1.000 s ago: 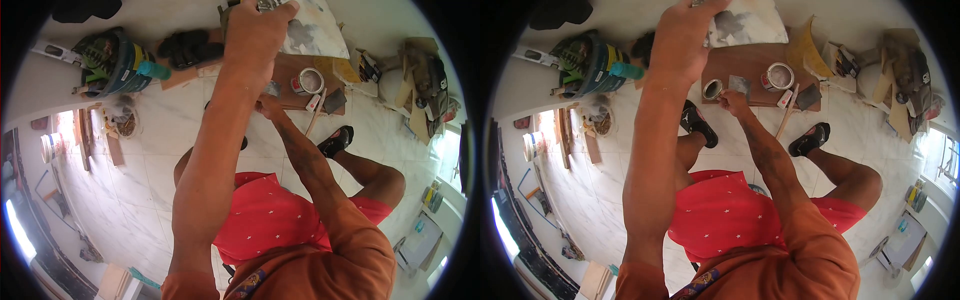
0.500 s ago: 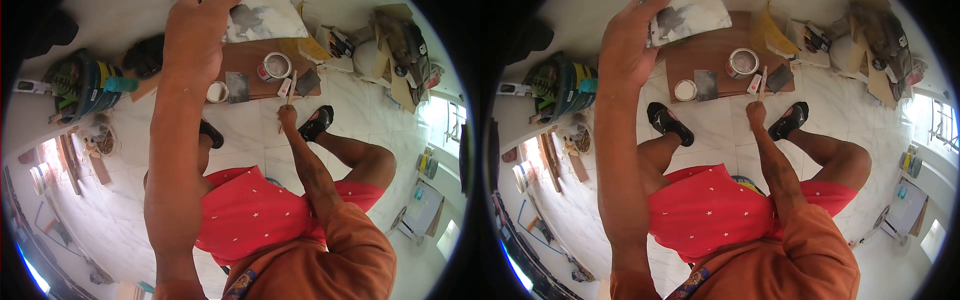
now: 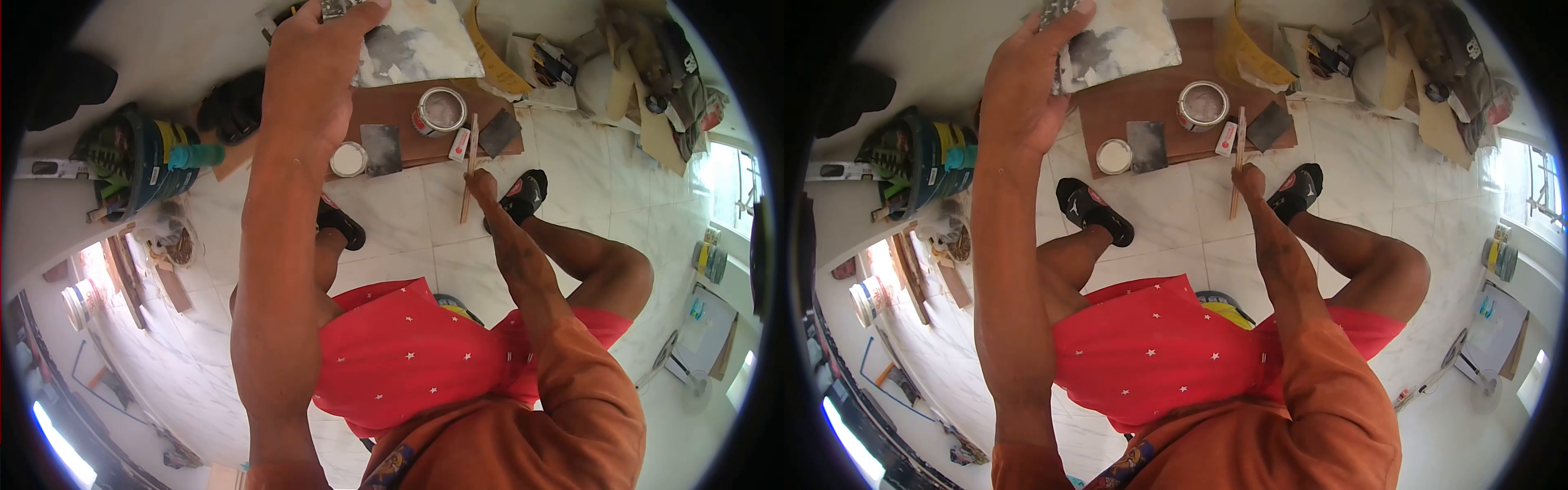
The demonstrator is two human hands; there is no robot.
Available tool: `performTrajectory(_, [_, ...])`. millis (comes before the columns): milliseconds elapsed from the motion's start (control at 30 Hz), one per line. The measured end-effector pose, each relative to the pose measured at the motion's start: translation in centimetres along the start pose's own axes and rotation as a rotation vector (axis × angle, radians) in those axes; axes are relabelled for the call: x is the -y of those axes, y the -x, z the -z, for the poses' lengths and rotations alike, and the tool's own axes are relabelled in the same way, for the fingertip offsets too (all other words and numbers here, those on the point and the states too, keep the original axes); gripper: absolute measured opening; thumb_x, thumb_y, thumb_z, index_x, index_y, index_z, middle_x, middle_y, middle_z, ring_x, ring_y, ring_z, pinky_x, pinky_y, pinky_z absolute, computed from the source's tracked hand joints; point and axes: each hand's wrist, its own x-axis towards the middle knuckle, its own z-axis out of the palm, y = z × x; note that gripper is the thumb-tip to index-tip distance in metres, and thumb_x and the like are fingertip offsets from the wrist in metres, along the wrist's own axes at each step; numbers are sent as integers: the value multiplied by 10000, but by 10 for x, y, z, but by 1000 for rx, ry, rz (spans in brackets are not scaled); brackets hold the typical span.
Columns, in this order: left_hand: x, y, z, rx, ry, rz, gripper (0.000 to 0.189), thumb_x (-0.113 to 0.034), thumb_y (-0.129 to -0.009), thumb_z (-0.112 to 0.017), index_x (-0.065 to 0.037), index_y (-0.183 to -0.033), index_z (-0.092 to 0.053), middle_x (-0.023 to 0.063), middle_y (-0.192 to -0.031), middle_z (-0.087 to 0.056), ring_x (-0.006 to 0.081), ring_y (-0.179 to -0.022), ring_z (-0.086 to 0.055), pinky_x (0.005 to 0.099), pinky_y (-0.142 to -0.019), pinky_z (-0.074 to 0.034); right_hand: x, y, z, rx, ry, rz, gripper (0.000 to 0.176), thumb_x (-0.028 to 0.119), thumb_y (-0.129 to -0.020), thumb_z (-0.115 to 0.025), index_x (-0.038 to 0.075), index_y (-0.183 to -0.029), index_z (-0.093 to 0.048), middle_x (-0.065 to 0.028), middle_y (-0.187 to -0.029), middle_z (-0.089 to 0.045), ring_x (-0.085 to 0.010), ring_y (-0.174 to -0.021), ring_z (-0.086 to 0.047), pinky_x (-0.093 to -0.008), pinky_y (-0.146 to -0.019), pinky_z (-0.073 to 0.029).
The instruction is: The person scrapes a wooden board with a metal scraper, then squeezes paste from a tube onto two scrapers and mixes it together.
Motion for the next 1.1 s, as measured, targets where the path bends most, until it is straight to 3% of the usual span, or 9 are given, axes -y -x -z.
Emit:
performTrajectory(167, [-1,-4,-5,-35,-30,-6,262,-74,-965,-629,63,-1181,-572,120,-1006,-679,179,-839,-689,306,-735,-597,19,30,47,-16,-280,51,302,283,-904,-637,-13,-848,-647,-253,-858,-699,-436,-807,-693,-492,-706,-548])
performTrajectory(367, [-3,5,-7,-36,-38,-15,284,-73,-964,-631,72,-1196,-553,128,-1011,-668,187,-831,-690,312,-703,-609,32,45,119,-225,-277,225,289,271,-939,-606,-15,-974,-637,-254,-848,-670,-457,-810,-658,-512,-716,-503])
performTrajectory(533, [-7,20,-2,-52,-22,-38,306,-75,-964,-632,68,-1219,-542,120,-1014,-660,185,-832,-683,305,-687,-609,47,32,213,-491,155,766,226,166,-922,-610,28,-1095,-655,-220,-987,-618,-446,-823,-630,-520,-743,-521])
performTrajectory(567, [-7,22,-1,-44,-17,-51,312,-76,-962,-635,67,-1223,-540,116,-1010,-658,185,-830,-681,303,-687,-608,50,30,227,-450,61,631,267,185,-913,-613,37,-1131,-659,-219,-990,-623,-439,-848,-643,-524,-770,-521])
performTrajectory(800, [-8,35,4,-127,-79,-106,311,-115,-948,-659,62,-1185,-563,87,-961,-649,188,-802,-671,301,-690,-598,131,47,317,-118,691,642,240,191,-877,-622,57,-1062,-693,-242,-1144,-644,-409,-920,-682,-512,-766,-553])
performTrajectory(833, [7,1,50,44,139,-56,287,-121,-948,-658,54,-1162,-578,84,-949,-655,187,-799,-673,298,-684,-593,144,53,323,-65,777,642,192,169,-864,-611,52,-991,-695,-229,-1037,-670,-412,-880,-690,-507,-741,-563])
performTrajectory(900, [23,6,45,103,123,-75,250,-126,-946,-658,38,-1126,-601,79,-931,-665,180,-797,-679,295,-679,-584,139,45,311,-148,588,760,147,132,-810,-630,35,-892,-703,-216,-878,-685,-406,-814,-697,-484,-685,-564])
performTrajectory(933, [-2,42,8,2,-127,-183,236,-126,-944,-660,31,-1112,-609,77,-925,-671,174,-797,-683,293,-679,-580,143,34,309,-194,528,801,140,129,-767,-665,18,-839,-711,-217,-820,-698,-394,-792,-702,-470,-652,-561])
performTrajectory(1100, [-2,51,1,-19,-182,-184,244,-111,-941,-657,37,-1127,-603,77,-943,-676,158,-806,-686,302,-695,-581,149,47,311,-193,830,777,140,155,-773,-694,23,-782,-740,-181,-765,-710,-330,-741,-727,-436,-615,-573])
